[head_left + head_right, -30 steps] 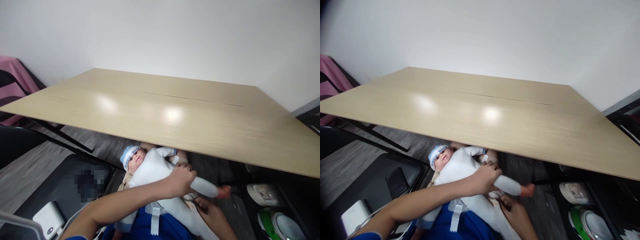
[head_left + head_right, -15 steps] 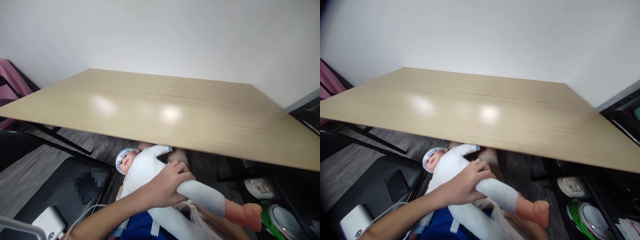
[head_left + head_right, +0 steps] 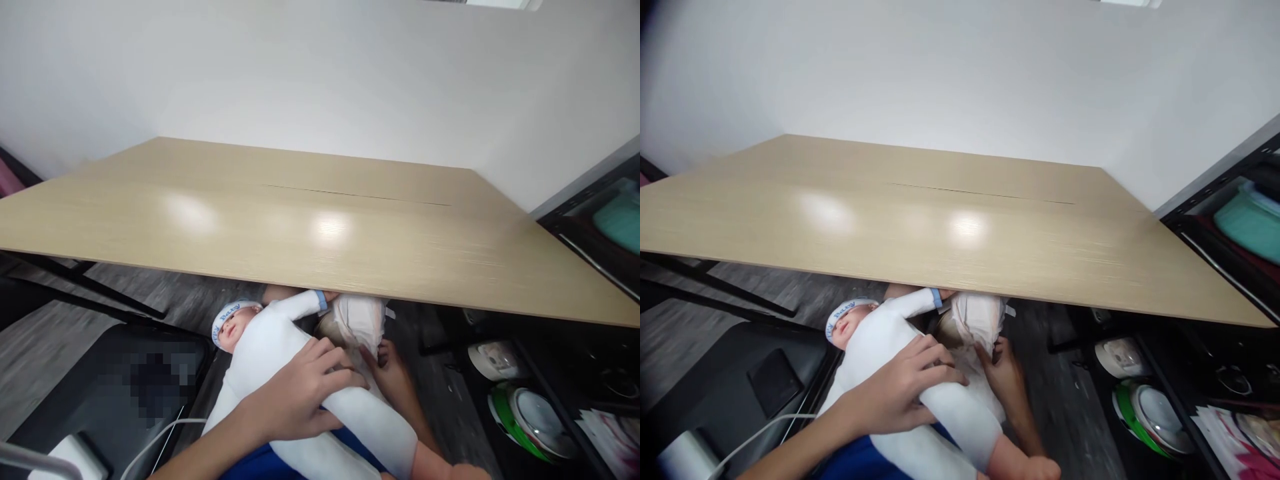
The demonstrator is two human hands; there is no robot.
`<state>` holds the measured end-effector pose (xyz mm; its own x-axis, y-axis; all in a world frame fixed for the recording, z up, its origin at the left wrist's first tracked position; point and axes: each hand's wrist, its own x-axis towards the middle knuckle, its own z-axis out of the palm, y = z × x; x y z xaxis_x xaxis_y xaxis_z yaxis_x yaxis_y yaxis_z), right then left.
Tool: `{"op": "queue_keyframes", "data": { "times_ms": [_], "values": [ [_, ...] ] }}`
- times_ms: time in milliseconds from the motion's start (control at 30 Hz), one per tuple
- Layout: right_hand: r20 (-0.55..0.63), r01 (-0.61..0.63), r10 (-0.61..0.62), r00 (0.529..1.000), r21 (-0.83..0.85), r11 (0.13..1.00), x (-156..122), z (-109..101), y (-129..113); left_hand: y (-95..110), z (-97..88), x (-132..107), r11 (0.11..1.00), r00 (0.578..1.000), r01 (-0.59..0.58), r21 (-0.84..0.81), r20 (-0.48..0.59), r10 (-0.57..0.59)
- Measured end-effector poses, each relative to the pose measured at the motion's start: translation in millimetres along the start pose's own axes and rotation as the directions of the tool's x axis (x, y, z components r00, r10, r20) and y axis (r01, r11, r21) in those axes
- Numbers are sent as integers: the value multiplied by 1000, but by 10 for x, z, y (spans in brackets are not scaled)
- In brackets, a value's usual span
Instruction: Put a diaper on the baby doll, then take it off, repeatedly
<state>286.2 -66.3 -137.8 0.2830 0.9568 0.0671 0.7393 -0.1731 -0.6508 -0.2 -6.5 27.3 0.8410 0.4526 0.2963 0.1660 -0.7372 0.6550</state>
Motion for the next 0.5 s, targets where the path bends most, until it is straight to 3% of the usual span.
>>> {"op": "queue_keyframes", "data": {
  "times_ms": [100,200,367,500],
  "values": [
    [-174,-29,15,985,-81,996,23,-17,32,-2,57,-46,999,1000,-9,31,-13,9],
    [-268,77,-116,957,-153,985,115,-48,-61,-5,72,-78,999,999,2,51,-32,0],
    [-54,328,-336,940,-121,937,478,100,-386,-27,119,-78,995,1000,-20,103,-1,20],
    [156,256,-227,961,-202,945,711,366,-535,-41,185,-76,990,999,-43,132,0,43]
  ]
}}
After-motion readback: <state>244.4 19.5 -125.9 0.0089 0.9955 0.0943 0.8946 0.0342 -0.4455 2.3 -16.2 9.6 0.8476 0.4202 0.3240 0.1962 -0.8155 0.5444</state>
